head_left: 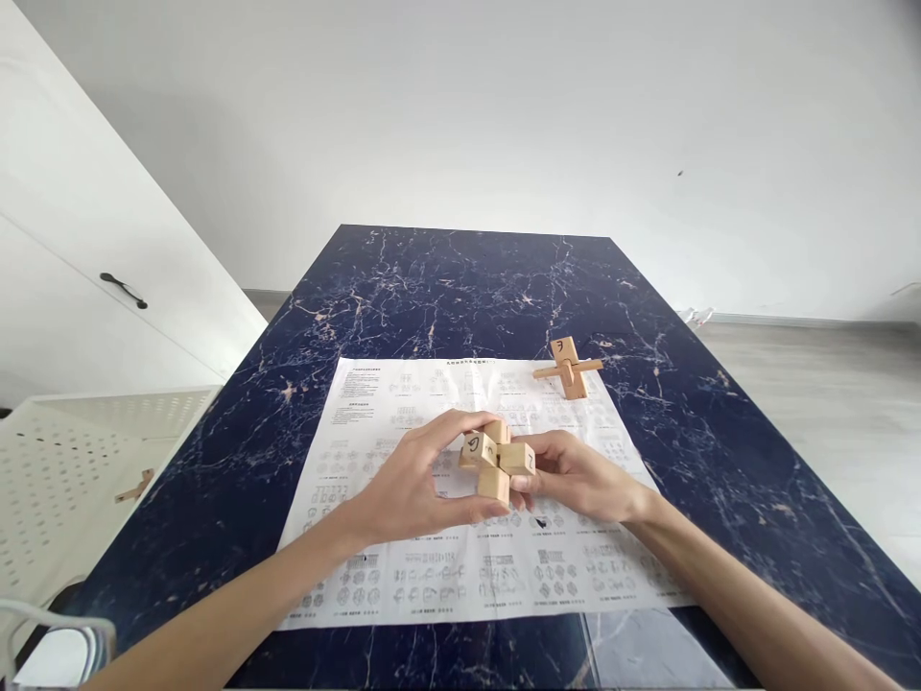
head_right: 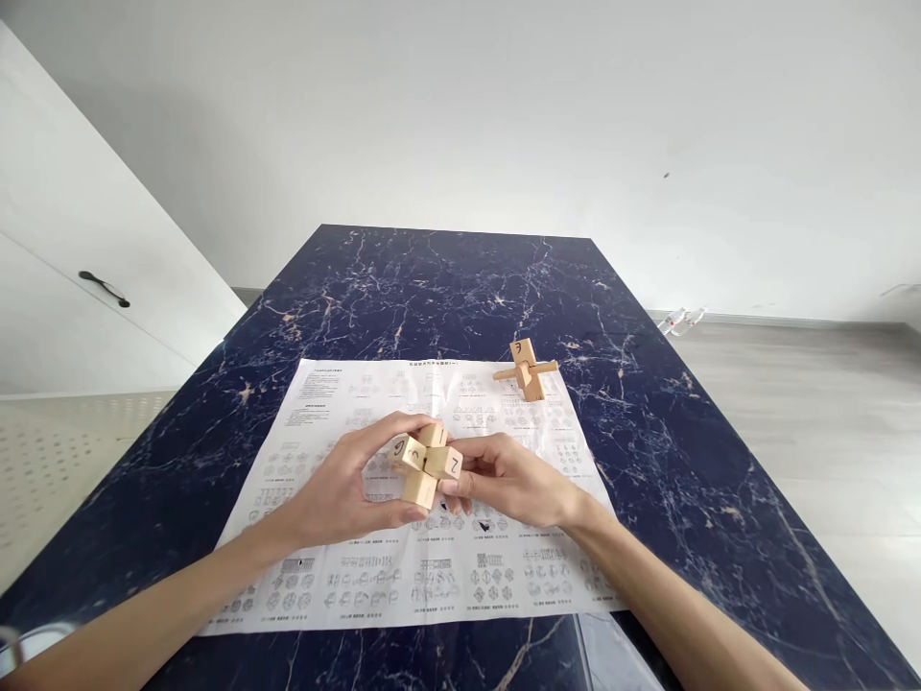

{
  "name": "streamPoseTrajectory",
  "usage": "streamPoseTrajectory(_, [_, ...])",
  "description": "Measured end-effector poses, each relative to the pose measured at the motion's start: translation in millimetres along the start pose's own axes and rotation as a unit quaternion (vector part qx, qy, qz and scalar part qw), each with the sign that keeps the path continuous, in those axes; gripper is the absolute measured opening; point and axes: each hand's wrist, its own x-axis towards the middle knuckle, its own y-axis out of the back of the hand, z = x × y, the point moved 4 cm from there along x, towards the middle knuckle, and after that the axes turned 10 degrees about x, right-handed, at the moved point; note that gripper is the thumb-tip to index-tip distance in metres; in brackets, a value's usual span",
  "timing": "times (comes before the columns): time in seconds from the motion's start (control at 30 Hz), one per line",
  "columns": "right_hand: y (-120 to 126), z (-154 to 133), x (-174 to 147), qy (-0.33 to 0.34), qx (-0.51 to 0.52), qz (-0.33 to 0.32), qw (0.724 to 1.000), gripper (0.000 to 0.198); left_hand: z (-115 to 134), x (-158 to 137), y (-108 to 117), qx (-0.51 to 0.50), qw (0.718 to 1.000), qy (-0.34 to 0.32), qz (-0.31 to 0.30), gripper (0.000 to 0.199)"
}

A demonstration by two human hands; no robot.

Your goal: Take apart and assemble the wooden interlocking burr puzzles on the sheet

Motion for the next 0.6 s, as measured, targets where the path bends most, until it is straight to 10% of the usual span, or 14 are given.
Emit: streamPoseTrajectory(0.6, [-18, -6, -4, 0.045, -0.107, -0.002, 0.993, 0.051, -6, -4, -2, -0.022, 0.999, -0.019, 0.037, 0.071])
